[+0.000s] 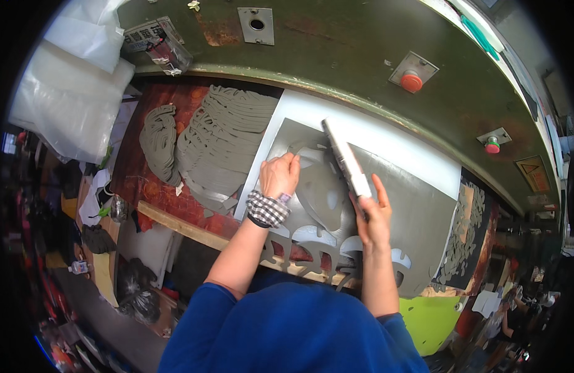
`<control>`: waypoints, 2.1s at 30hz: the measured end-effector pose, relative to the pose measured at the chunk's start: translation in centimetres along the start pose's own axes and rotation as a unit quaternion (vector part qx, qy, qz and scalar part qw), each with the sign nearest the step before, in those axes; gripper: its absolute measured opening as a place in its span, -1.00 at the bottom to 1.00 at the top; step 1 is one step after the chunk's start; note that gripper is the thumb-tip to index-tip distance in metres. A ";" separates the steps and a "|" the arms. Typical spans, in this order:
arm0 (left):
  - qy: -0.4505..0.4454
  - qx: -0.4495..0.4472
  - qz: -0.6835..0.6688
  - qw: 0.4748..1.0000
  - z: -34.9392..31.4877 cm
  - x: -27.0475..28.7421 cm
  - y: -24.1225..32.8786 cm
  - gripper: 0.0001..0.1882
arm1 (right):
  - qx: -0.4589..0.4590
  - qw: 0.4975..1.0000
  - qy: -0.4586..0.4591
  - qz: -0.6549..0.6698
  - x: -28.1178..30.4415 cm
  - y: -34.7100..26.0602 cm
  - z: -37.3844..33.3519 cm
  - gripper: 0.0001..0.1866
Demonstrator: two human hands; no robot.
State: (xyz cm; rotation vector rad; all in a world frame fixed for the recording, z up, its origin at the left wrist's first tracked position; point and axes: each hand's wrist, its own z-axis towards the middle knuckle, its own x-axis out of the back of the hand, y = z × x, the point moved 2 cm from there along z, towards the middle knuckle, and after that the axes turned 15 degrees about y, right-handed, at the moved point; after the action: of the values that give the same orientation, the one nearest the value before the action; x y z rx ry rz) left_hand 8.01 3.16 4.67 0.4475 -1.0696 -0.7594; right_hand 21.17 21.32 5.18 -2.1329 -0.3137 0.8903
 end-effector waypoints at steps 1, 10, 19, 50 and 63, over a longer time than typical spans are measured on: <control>-0.013 -0.029 0.062 0.998 0.1 0.1 -0.5 -0.68 | 0.025 1.000 -0.013 0.002 0.4 -0.2 0.4 -0.35; -0.022 -0.057 0.056 0.997 0.1 -0.2 -2.2 -0.71 | 0.304 0.939 0.150 -0.067 8.7 -5.8 -3.1 -0.22; -0.052 -0.042 0.049 0.997 1.8 -0.8 -2.0 -0.67 | 0.406 0.838 0.083 -0.355 8.5 -3.2 -4.5 0.06; 0.123 0.077 0.021 0.989 4.2 1.0 -6.7 -0.74 | 0.446 0.732 0.054 -0.512 6.4 -8.8 9.2 -0.07; 0.069 0.049 0.044 0.995 9.7 -4.9 -6.8 -0.63 | 0.585 0.597 0.346 -0.426 4.3 -23.4 16.4 0.08</control>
State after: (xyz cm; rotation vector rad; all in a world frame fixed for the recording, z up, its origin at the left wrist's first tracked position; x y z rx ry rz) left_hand -4.34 2.51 1.25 0.5256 -0.9934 -0.5905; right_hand 14.59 48.25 13.32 -0.7001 -0.1863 -0.3621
